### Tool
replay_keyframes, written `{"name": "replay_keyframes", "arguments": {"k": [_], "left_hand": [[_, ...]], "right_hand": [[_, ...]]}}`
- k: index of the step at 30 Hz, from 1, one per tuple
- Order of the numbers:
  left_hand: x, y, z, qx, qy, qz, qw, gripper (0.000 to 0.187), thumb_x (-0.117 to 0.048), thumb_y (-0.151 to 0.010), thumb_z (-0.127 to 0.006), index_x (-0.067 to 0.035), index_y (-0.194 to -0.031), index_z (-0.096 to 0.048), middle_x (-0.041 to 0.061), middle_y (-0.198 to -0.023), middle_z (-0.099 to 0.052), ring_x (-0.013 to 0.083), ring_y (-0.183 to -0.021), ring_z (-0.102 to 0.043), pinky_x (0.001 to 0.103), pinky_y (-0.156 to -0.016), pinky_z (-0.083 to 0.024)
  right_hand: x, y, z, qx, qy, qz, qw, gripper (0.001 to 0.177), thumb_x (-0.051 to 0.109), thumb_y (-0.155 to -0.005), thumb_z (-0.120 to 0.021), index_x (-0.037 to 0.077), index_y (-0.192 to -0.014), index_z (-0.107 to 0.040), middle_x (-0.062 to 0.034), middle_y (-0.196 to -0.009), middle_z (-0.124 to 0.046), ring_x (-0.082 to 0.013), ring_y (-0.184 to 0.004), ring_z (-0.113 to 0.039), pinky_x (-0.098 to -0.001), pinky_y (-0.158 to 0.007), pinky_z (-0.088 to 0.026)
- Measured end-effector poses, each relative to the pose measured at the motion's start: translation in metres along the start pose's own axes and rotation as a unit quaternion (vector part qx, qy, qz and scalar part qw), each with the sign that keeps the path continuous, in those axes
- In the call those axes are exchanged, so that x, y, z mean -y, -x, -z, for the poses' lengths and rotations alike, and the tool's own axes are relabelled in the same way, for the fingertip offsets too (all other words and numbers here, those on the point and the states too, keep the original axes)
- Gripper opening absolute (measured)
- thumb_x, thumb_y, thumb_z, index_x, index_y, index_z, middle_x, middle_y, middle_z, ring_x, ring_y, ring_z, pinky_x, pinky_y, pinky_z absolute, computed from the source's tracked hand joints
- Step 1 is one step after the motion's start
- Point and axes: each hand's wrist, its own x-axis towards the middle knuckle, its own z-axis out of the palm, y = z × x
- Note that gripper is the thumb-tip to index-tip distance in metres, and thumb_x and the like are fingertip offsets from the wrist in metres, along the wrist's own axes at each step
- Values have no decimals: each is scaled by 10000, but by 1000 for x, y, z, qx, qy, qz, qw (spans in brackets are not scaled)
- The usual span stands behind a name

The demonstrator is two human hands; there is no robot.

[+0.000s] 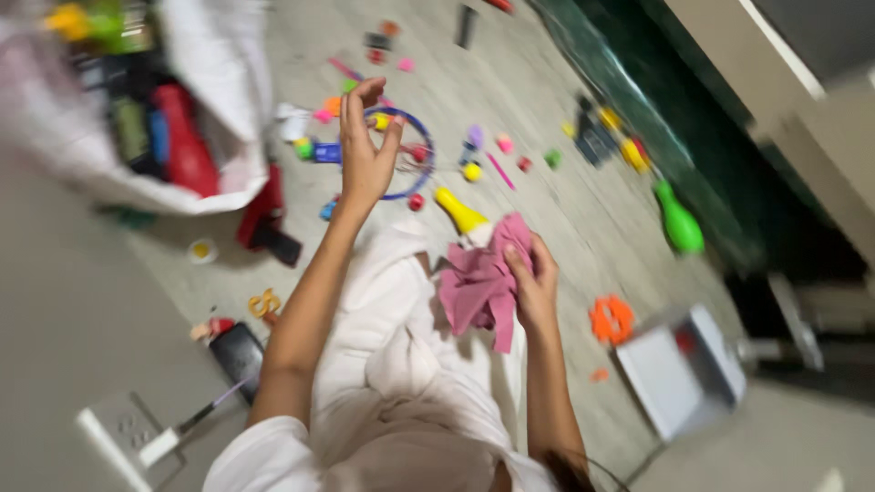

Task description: The person cleans plastic bowling pins, a puzzle piece, and a toy gun with a cloth and places them into a white bag.

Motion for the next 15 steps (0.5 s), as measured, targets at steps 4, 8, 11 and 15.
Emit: {"name": "replay_keyframes", "arguments": {"k": [4, 8, 11, 15], "left_hand": [[-20, 25, -76, 100, 46, 43, 993, 496, -43, -955, -715, -100, -1409, -523, 82, -1388, -587, 239, -1270, -590, 385, -992, -514], [-34, 46, -133, 179, 103, 19, 978, 505, -52, -982, -711, -94, -1433, -490, 94, -1440, -544, 229, -1289, -582, 376, -1023, -518], [-45, 53, -162, 225, 127, -14, 966, 478, -49, -1017, -705, -105, -1446, -501, 82, -1445, -552, 233, -1332, -595, 377, -1067, -522], [-43, 48, -190, 263, 103, -21, 959, 483, -41, -1009, -706, -82, -1439, -492, 102, -1439, -552, 254, -1300, -589, 382, -1038, -502]], "right_hand": [[-5, 9, 24, -55, 0, -18, 998, 349, 157, -970, -683, 8, -1282, -636, -25, -1162, -696, -102, -1059, -635, -273, -948, -510], [-22, 18, 49, -61, 7, -37, 997, 331, 164, -986, -700, -5, -1266, -654, -44, -1113, -702, -118, -1014, -624, -289, -916, -517], [-34, 17, 62, -67, 25, -25, 997, 330, 170, -991, -704, -7, -1266, -658, -53, -1119, -707, -121, -1022, -627, -290, -932, -517], [-59, 3, 70, -58, 20, -38, 997, 335, 171, -998, -701, -2, -1280, -646, -67, -1185, -695, -119, -1093, -627, -281, -983, -497]]}}
